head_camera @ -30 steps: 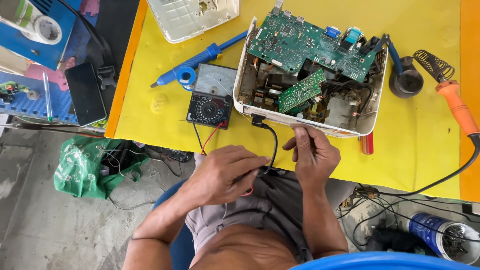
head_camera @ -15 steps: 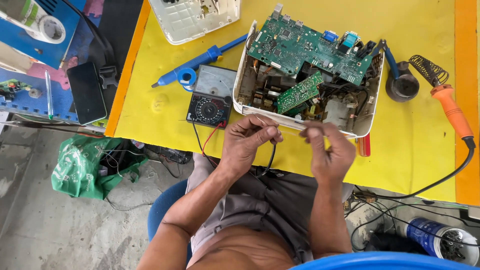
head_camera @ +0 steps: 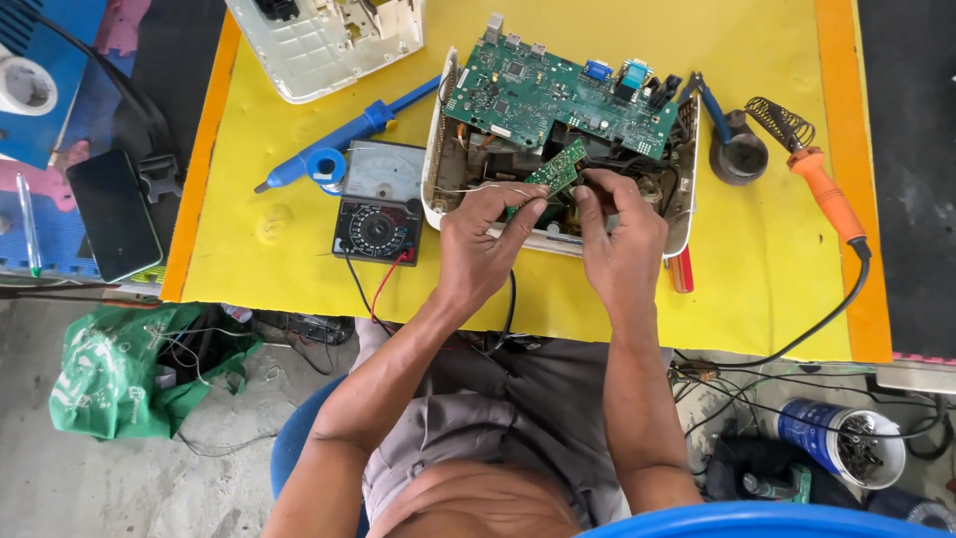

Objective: Repairing a circuit board by testing components with a multimeter and soldering connections.

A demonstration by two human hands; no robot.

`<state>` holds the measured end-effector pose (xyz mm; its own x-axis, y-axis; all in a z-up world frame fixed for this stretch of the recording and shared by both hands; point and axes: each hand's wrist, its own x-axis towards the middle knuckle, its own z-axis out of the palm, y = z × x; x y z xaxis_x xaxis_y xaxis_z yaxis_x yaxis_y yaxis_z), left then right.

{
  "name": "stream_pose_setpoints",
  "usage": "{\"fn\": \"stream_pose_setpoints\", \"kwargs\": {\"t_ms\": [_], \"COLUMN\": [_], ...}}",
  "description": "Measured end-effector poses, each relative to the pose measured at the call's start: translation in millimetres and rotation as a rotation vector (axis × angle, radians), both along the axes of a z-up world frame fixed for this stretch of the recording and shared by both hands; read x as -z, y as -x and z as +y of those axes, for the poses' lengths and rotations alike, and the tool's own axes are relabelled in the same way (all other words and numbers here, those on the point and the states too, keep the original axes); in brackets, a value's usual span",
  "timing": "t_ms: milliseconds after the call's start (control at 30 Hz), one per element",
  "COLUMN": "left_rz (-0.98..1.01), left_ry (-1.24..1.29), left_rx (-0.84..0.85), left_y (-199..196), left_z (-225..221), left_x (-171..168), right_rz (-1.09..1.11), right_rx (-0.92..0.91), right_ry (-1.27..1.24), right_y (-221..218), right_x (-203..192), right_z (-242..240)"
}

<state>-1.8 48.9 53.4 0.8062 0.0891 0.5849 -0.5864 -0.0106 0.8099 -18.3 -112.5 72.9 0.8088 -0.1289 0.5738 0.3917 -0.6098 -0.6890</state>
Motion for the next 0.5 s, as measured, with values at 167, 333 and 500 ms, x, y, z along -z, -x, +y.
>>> {"fn": "stream_pose_setpoints", "kwargs": {"t_ms": [167, 333, 500], "left_rz": [-0.011, 0.028, 0.045], "left_ry": [-0.094, -0.001, 0.048], "left_rx": [-0.104, -0.068, -0.037], "left_y": [4, 3, -2], "left_z": [-6, -10, -8], "left_x": [5, -5, 2], "right_rz": [0.011, -0.02, 0.052], "right_rx": [-0.008, -0.053, -0.162], "right_ry": [-0.13, -0.183, -0.183], "right_y": [-7, -23, -25], "right_x": [-4, -14, -15], "right_z": [8, 8, -2]}}
